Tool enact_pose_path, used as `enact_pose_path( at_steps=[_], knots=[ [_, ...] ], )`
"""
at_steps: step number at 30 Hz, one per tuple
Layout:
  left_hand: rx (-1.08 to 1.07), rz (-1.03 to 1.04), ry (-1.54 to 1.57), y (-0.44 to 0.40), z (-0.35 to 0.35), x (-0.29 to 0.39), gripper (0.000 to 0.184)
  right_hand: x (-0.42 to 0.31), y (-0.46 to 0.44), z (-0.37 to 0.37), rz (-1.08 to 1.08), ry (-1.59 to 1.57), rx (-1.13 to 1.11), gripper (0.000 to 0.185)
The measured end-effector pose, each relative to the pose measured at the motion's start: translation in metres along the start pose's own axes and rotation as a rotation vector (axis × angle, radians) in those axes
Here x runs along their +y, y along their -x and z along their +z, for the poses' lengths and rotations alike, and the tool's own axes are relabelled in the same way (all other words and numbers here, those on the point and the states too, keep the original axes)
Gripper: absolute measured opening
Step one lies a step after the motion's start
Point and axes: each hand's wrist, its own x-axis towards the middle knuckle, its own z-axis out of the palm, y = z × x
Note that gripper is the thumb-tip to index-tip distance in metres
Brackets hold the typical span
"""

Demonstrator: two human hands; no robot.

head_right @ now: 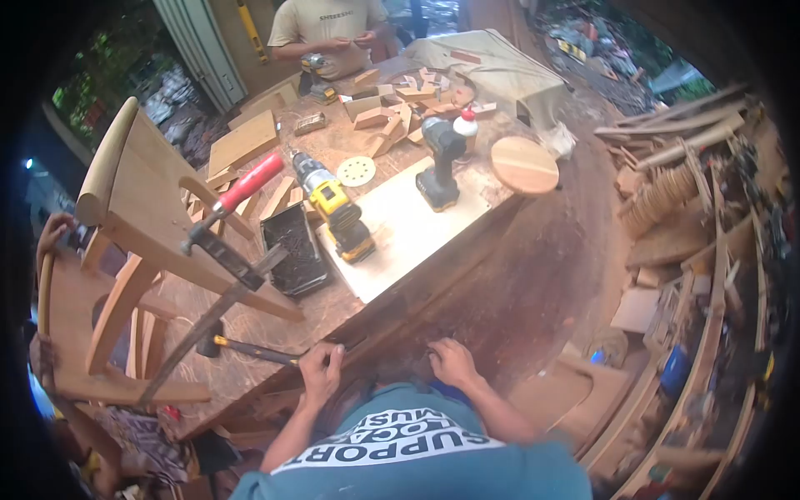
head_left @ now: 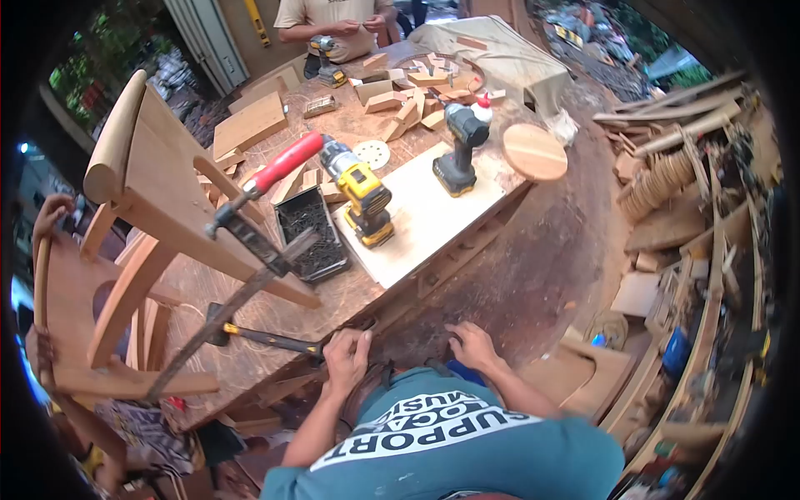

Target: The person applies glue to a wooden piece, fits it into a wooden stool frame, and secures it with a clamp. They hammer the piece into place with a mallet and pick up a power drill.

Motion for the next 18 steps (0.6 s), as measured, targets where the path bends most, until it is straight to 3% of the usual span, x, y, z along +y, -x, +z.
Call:
enact_pose_path(
  at_steps=[4,6,9,10,12,13,15,17,18],
  knots=[
    [0.098,-0.123,0.139,-0.045,0.071,0.047,0.007,0.071,0.021,-0.051,0.246,-0.039,0.029,0.025],
    [0.15,-0.179,0.224,-0.066,0.103,0.073,0.008,0.09,0.017,-0.075,0.234,0.029,0.045,0.025],
    [0.054,-0.147,0.137,-0.08,0.126,0.094,0.02,0.12,0.024,-0.1,0.312,0.123,0.158,0.031],
    [0.018,-0.078,0.197,-0.083,0.138,0.087,0.021,0.119,0.022,-0.115,0.375,0.13,0.099,0.032],
    [-0.097,-0.119,0.307,-0.064,0.171,0.093,0.022,0.131,0.045,-0.134,0.391,0.114,0.123,0.033],
    [-0.215,-0.234,0.604,-0.063,0.19,0.09,0.021,0.133,0.047,-0.137,0.423,0.119,0.142,0.034],
    [-0.408,-0.088,0.398,-0.064,0.216,0.099,0.02,0.126,0.052,-0.145,0.565,0.088,0.187,0.035],
    [-0.623,-0.107,0.481,-0.07,0.24,0.119,0.024,0.117,0.063,-0.14,0.677,0.036,0.314,0.034],
    [-0.719,-0.142,0.533,-0.039,0.24,0.139,0.026,0.101,0.112,-0.148,0.721,0.017,0.354,0.033]
  ],
)
